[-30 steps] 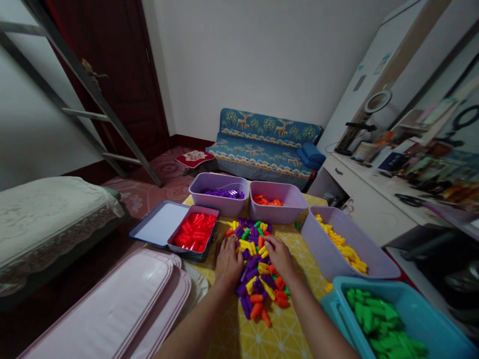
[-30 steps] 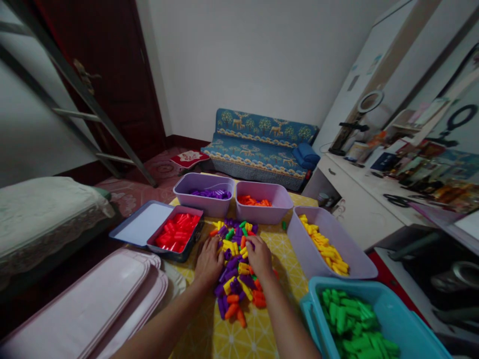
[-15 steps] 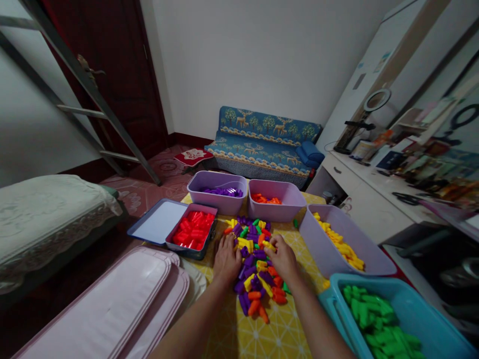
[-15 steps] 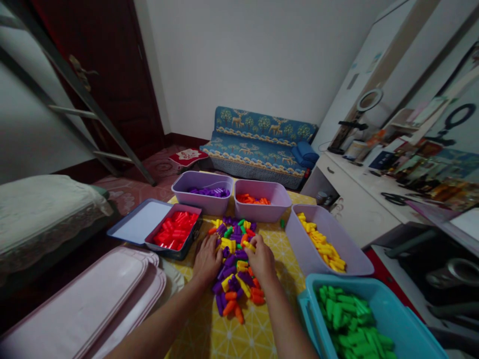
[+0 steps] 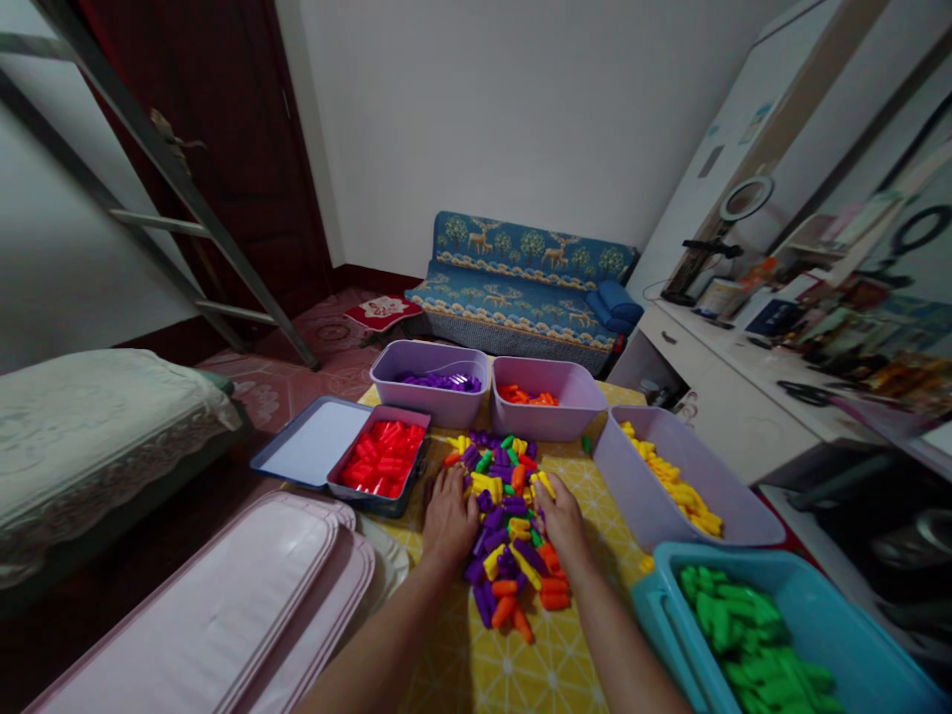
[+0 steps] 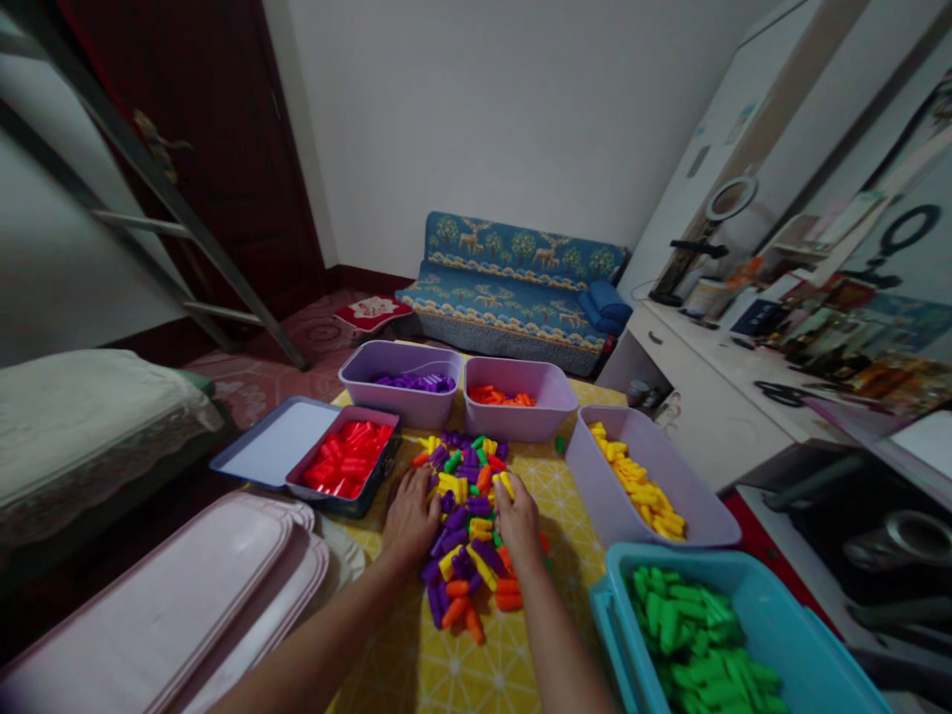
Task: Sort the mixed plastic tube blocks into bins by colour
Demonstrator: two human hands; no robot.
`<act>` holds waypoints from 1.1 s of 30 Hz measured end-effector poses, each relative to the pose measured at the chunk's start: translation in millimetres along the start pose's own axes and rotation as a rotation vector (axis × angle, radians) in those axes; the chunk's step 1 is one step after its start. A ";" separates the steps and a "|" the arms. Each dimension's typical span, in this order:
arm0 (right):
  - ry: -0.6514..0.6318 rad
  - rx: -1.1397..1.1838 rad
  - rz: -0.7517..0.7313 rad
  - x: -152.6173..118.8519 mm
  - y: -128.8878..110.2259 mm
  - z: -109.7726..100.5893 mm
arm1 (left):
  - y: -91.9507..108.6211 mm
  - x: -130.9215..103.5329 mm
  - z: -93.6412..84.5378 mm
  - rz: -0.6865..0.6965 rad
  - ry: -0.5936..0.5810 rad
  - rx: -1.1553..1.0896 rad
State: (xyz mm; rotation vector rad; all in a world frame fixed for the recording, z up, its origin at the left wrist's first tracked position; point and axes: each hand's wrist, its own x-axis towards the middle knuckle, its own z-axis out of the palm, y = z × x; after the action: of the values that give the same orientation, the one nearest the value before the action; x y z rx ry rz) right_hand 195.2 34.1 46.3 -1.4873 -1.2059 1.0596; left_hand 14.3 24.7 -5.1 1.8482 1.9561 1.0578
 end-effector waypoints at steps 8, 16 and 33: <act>-0.032 -0.032 -0.197 10.6 -5.2 23.8 | 1.9 0.1 -1.6 -0.014 -0.023 0.018; 0.014 -0.295 -0.409 9.9 -11.2 22.1 | -0.3 0.6 0.8 -0.008 -0.016 0.018; 0.624 0.838 -0.189 48.9 -41.2 -75.3 | 3.9 0.9 -4.0 -0.016 -0.039 0.045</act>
State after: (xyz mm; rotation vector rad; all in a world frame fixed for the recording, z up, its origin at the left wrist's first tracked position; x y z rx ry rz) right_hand 267.5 76.5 98.8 -0.8967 -0.3578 0.7360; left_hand 14.6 23.9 0.5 1.8583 1.9849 0.9736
